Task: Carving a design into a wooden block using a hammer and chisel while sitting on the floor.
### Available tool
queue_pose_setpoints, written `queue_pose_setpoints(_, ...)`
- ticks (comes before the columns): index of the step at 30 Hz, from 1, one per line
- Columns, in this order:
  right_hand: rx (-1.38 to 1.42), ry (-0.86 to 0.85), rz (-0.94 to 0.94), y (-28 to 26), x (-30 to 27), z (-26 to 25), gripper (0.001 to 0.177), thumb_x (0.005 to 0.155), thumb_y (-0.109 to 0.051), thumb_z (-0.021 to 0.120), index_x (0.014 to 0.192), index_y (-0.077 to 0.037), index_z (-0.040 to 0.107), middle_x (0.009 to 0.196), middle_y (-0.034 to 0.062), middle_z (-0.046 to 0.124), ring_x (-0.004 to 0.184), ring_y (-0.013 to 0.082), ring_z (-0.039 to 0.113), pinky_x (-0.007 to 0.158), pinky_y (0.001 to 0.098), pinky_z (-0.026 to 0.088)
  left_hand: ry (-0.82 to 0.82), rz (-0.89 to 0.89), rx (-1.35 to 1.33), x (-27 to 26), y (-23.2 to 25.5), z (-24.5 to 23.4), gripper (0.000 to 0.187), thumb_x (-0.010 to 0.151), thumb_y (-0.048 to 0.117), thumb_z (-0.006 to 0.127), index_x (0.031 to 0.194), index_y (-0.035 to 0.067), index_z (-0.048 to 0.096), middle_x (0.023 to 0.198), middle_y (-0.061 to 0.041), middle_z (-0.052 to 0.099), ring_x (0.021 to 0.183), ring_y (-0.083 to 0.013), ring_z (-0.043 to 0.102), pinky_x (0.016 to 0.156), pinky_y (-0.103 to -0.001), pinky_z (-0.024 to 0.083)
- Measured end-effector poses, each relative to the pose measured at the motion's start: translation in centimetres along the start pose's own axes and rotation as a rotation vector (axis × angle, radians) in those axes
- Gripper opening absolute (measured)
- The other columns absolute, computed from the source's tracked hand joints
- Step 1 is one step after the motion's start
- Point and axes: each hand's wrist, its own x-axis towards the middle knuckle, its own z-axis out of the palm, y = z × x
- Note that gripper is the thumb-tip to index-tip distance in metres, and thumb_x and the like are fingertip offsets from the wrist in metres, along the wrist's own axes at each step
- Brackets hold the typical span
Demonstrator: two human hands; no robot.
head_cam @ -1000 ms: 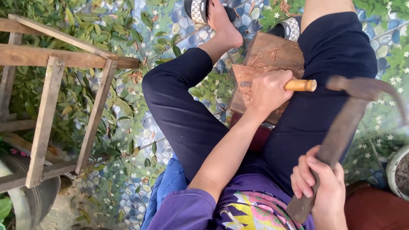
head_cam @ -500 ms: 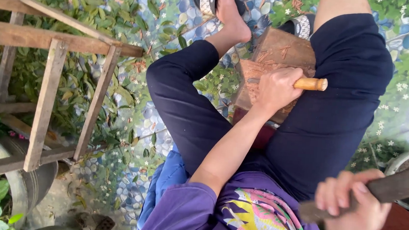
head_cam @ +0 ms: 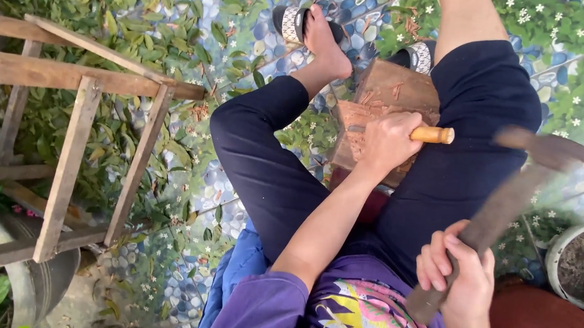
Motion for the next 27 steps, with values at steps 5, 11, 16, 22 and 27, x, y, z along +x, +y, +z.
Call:
queue_pose_setpoints(5,-0.188,0.004,-0.013,-0.5,-0.6,-2.1,0.003,0.095,-0.009,0.052,0.096,-0.007,0.052,0.055,0.0011,0.031,0.035,0.0116,0.03,0.032,0.0286,0.029,-0.021,-0.028,0.007,0.1,0.0,0.2,0.02,0.077,0.006,0.068,0.067,0.018,0.055,0.06,0.005,0.057,0.055,-0.0167,0.058,0.04,-0.034,0.033)
queue_pose_setpoints(11,-0.014,0.003,-0.051,0.1,-0.4,-1.2,0.01,0.094,-0.01,0.047,0.086,-0.015,0.05,0.057,-0.0009,0.03,0.036,0.0099,0.026,0.033,0.027,0.026,-0.014,-0.054,-0.042,0.3,0.3,-0.4,0.022,0.076,0.003,0.067,0.066,0.016,0.052,0.059,0.003,0.054,0.054,-0.0167,0.056,0.04,-0.034,0.032)
queue_pose_setpoints(16,-0.032,0.077,0.107,-0.3,0.3,-0.5,0.005,0.092,-0.012,0.052,0.087,-0.012,0.052,0.055,-0.0021,0.026,0.034,0.009,0.021,0.029,0.0284,0.021,-0.022,-0.018,-0.034,-0.2,0.3,-0.4,0.026,0.081,0.001,0.067,0.065,0.015,0.051,0.058,0.002,0.052,0.052,-0.0172,0.053,0.041,-0.034,0.033)
queue_pose_setpoints(22,0.026,-0.027,0.098,0.4,0.8,-1.7,0.012,0.092,-0.01,0.048,0.081,-0.013,0.044,0.055,-0.0011,0.028,0.034,0.0095,0.025,0.029,0.0279,0.026,0.009,-0.03,-0.011,0.0,0.1,0.1,0.029,0.081,0.002,0.067,0.063,0.015,0.049,0.057,0.003,0.051,0.052,-0.0171,0.054,0.04,-0.034,0.034)
queue_pose_setpoints(27,0.308,-0.311,-0.012,-0.4,-0.1,-9.9,0.038,0.106,-0.03,0.046,0.136,-0.022,0.07,0.067,-0.0001,0.046,0.041,0.0145,0.042,0.042,0.0326,0.04,-0.006,-0.051,-0.009,-0.1,0.0,-0.1,0.023,0.079,0.002,0.065,0.065,0.016,0.053,0.057,0.003,0.052,0.051,-0.0172,0.054,0.039,-0.035,0.034)
